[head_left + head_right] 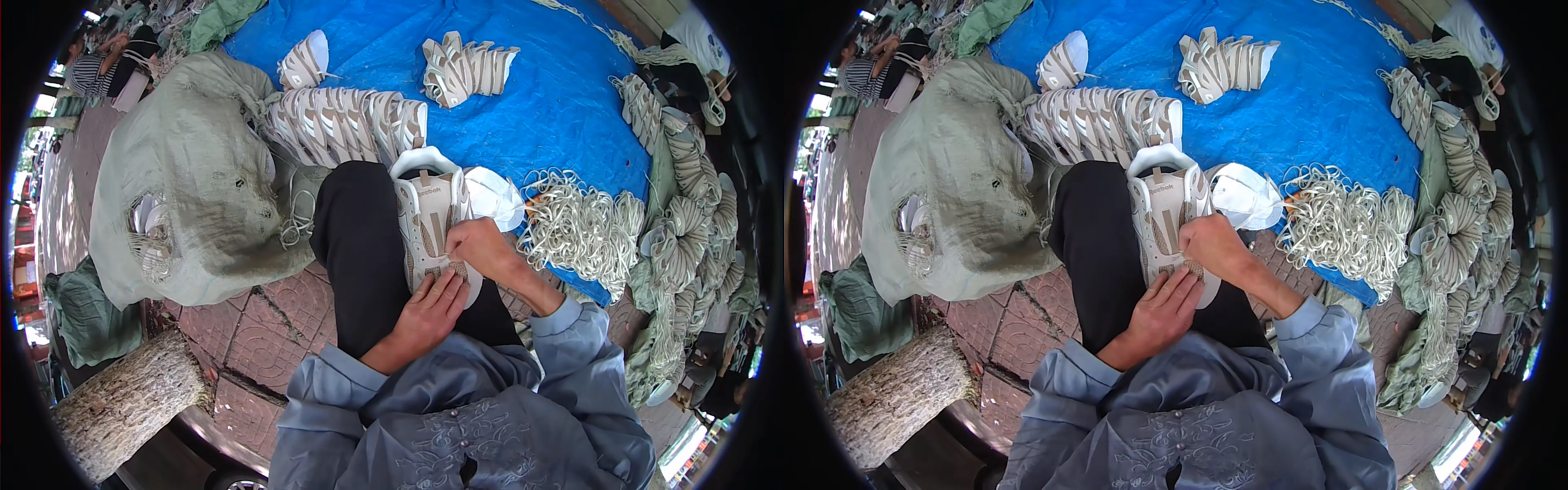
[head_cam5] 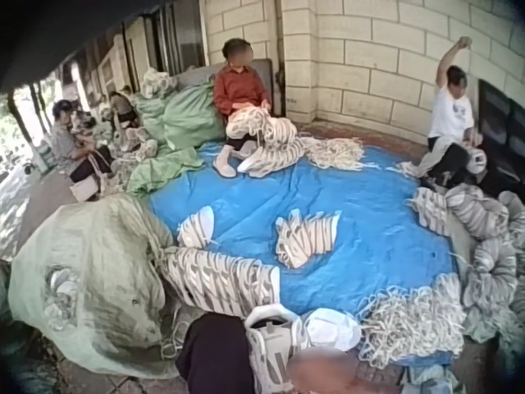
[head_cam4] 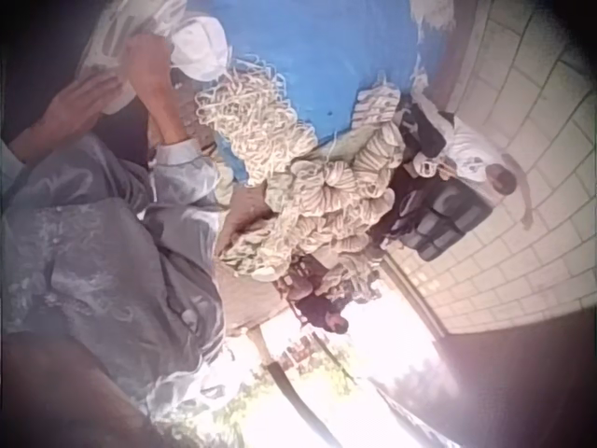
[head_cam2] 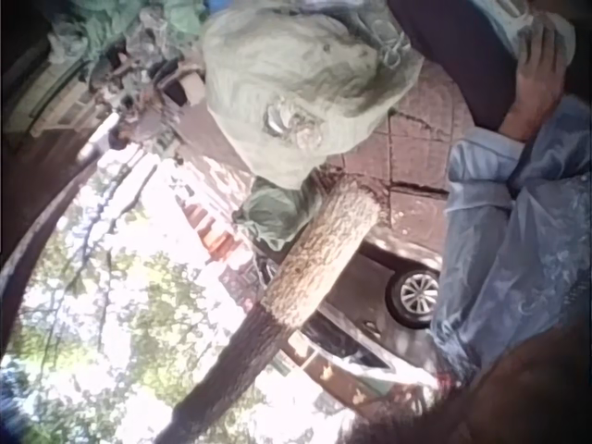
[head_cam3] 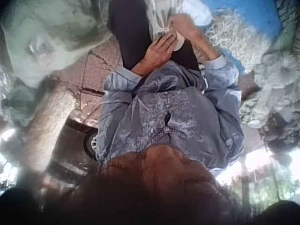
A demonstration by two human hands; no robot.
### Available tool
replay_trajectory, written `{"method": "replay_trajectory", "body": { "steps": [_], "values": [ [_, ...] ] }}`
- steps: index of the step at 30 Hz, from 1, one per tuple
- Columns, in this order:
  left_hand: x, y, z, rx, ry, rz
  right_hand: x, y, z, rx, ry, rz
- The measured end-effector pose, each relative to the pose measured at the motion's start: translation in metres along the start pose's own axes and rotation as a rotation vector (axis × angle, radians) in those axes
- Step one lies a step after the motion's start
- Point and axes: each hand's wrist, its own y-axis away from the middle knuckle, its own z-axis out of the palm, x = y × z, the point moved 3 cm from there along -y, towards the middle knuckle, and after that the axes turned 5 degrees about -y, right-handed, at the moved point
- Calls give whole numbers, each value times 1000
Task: The person threads white shoelaces through the eyelets of a white sneaker held on their lap. They pull the laces tight and adjust the fit, repeating the process for multiple shoes in a pile.
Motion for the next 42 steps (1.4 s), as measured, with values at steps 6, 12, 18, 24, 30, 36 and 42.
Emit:
{"method": "replay_trajectory", "body": {
  "steps": [6, 12, 18, 24, 30, 36, 42],
  "values": [
    [0, -3, 0, -1, 41, -31, -6, 9, -3, 186, 164, -125],
    [1, -3, 0, 6, 59, -13, -24, 20, -1, 238, 491, -270],
    [-1, -2, 0, 9, 63, -39, -25, 12, 8, 255, 450, -220],
    [-2, -4, 0, -5, 82, -29, -6, 8, -2, 273, 98, -72],
    [0, -4, 1, 4, 76, -28, -18, 15, -1, 252, 373, -151],
    [0, -2, 4, -14, 95, -33, -30, 12, 5, 294, 608, -200],
    [-1, 2, 4, 15, 83, -39, -32, 7, 13, 251, 579, -217]
  ]
}}
